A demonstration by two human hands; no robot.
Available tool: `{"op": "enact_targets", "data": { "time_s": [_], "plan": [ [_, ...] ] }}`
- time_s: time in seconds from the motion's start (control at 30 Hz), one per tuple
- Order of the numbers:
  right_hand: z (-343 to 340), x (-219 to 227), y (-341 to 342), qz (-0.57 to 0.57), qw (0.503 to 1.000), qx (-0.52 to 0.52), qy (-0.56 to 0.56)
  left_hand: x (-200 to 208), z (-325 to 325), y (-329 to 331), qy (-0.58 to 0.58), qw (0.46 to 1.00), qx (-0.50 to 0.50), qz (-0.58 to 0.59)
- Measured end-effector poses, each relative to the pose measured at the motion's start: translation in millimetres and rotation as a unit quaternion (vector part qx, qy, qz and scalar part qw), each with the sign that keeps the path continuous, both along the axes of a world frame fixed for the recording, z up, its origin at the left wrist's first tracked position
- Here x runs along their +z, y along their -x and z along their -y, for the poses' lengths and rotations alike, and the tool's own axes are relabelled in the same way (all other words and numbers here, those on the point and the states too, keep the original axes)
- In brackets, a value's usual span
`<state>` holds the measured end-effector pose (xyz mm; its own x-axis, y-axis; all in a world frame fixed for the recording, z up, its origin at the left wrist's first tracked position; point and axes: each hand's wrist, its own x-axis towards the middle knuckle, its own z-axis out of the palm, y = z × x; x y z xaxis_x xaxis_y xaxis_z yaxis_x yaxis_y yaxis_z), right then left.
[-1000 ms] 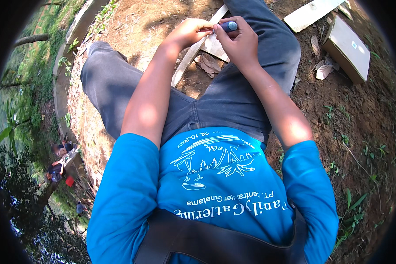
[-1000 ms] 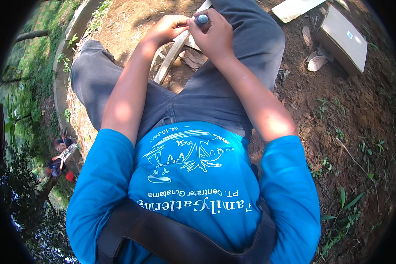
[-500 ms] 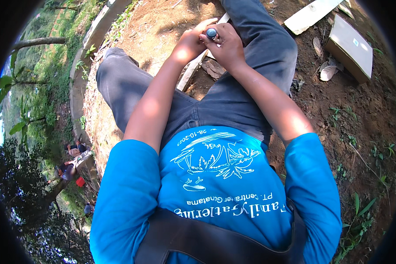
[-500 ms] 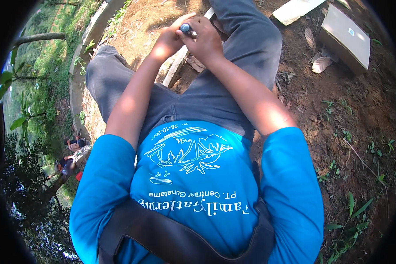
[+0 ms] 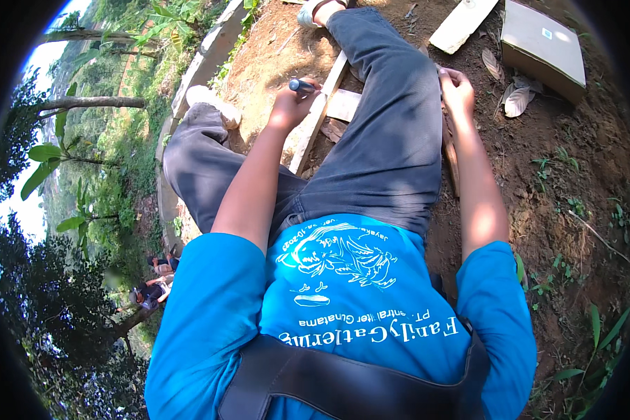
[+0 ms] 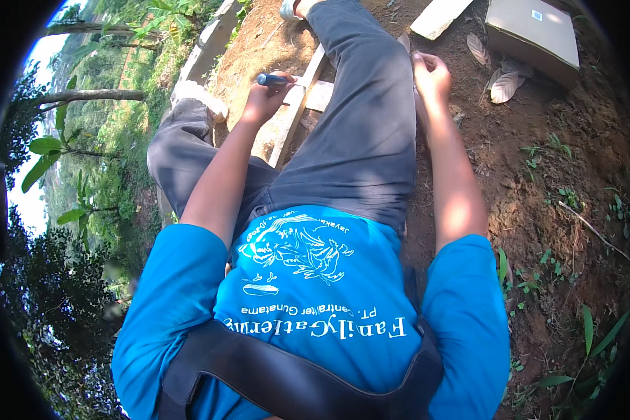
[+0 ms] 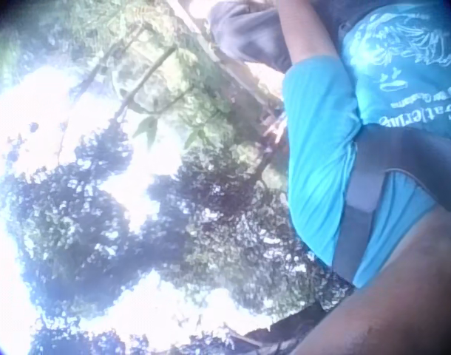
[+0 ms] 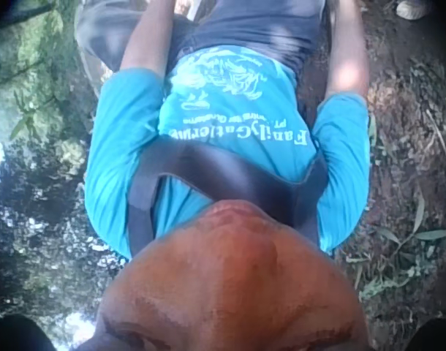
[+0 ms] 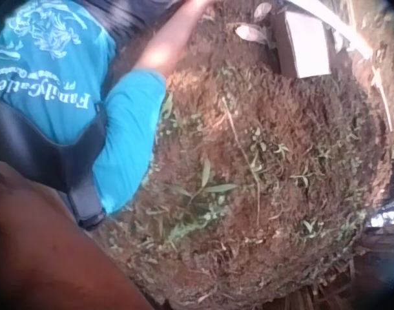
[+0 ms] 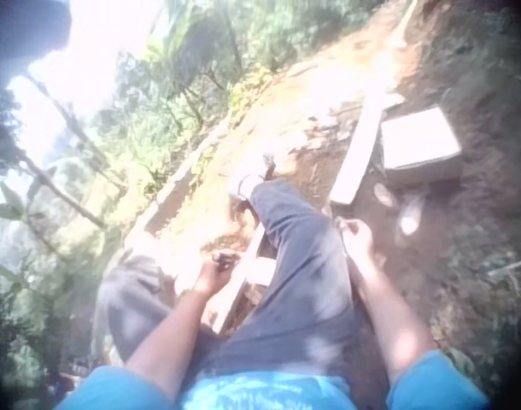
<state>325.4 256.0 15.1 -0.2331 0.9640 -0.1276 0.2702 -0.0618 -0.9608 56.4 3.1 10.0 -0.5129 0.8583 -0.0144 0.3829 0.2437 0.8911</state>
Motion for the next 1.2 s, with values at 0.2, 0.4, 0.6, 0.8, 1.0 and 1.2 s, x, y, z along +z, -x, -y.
{"op": "enact_targets", "data": {
  "time_s": [0.2,0.4,0.6,0.8,1.0,1.2],
  "plan": [
    [14,-114,-68,0.264,0.957,0.077,-0.088,0,-15,-14,0.026,0.999,0.018,0.008],
    [49,-81,-67,0.313,0.933,0.084,-0.157,-13,-5,5,0.049,0.998,0.000,-0.047],
    [24,-52,-81,0.308,0.944,0.083,-0.090,-12,-15,9,0.009,0.999,-0.037,-0.007],
    [33,112,-49,0.013,0.996,0.087,-0.027,-24,-9,16,-0.035,0.998,-0.060,0.008],
    [118,187,32,-0.066,0.944,0.317,-0.069,1,-4,19,-0.038,0.995,-0.062,-0.069],
    [147,141,81,0.066,0.880,0.447,-0.146,-10,-18,15,-0.074,0.991,-0.059,-0.093]
  ]
}}
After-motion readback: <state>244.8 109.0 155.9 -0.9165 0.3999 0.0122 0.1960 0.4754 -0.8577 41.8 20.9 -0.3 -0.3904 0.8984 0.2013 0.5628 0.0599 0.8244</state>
